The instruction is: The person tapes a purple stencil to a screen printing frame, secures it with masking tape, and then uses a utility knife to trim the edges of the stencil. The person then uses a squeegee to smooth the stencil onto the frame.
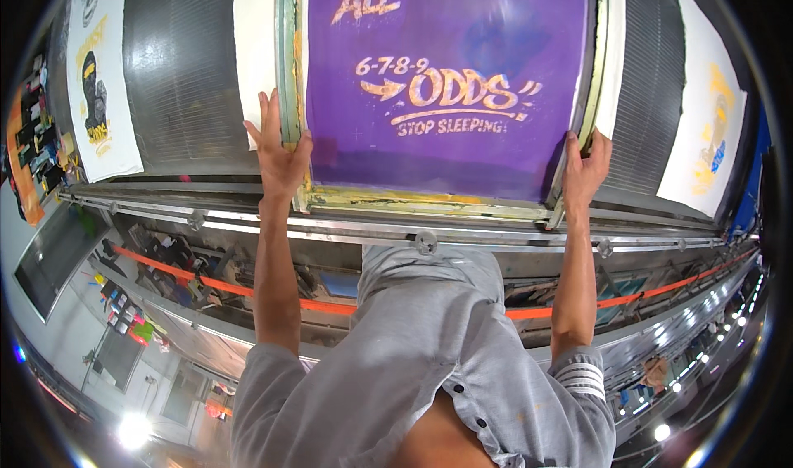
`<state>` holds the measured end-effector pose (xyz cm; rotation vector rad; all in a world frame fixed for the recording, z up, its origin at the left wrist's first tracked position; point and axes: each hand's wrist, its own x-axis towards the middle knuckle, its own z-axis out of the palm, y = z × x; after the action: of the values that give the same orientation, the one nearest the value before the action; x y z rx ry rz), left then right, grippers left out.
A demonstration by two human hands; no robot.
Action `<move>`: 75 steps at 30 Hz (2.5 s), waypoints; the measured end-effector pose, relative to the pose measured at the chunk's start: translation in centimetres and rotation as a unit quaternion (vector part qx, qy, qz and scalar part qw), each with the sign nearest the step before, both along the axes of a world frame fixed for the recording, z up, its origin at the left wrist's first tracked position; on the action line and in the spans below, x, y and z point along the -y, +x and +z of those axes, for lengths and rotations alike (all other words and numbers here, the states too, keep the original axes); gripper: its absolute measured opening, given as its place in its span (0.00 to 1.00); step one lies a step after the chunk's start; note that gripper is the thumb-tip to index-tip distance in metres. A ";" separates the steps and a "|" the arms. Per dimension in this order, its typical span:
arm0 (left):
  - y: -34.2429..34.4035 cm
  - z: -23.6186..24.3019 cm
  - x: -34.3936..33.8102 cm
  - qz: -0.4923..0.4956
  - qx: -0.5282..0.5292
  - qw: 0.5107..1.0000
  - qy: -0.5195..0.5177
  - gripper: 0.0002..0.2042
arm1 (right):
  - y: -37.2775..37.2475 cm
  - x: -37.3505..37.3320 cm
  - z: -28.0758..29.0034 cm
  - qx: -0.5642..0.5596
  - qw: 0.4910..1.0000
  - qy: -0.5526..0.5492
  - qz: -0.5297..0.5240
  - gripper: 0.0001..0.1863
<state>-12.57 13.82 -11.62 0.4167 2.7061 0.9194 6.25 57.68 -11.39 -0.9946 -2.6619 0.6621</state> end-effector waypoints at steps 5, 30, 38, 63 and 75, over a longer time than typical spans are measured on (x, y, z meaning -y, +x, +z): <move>0.0 -1.2 1.0 -0.019 -0.016 1.000 0.017 0.40 | -0.3 0.2 0.2 0.001 1.000 -0.011 -0.016 0.22; 0.2 -1.5 1.4 0.001 0.020 0.994 0.106 0.39 | -0.2 -0.3 0.2 0.000 1.000 -0.015 -0.006 0.22; 0.0 -1.2 1.3 -0.009 0.042 0.994 0.097 0.40 | -0.1 -0.4 0.0 -0.004 1.000 -0.011 -0.009 0.21; 3.7 -0.6 -3.7 -0.128 -0.206 0.952 -0.189 0.31 | -0.3 0.2 -0.3 0.039 0.992 0.113 0.049 0.20; 9.1 1.3 -10.2 -0.158 0.007 0.971 -0.182 0.45 | 0.3 -0.5 -0.7 0.030 0.991 0.112 0.066 0.19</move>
<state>-3.43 24.04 -10.35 0.7267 2.6101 0.3306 6.55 58.17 -12.10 -0.7964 -2.7949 0.3509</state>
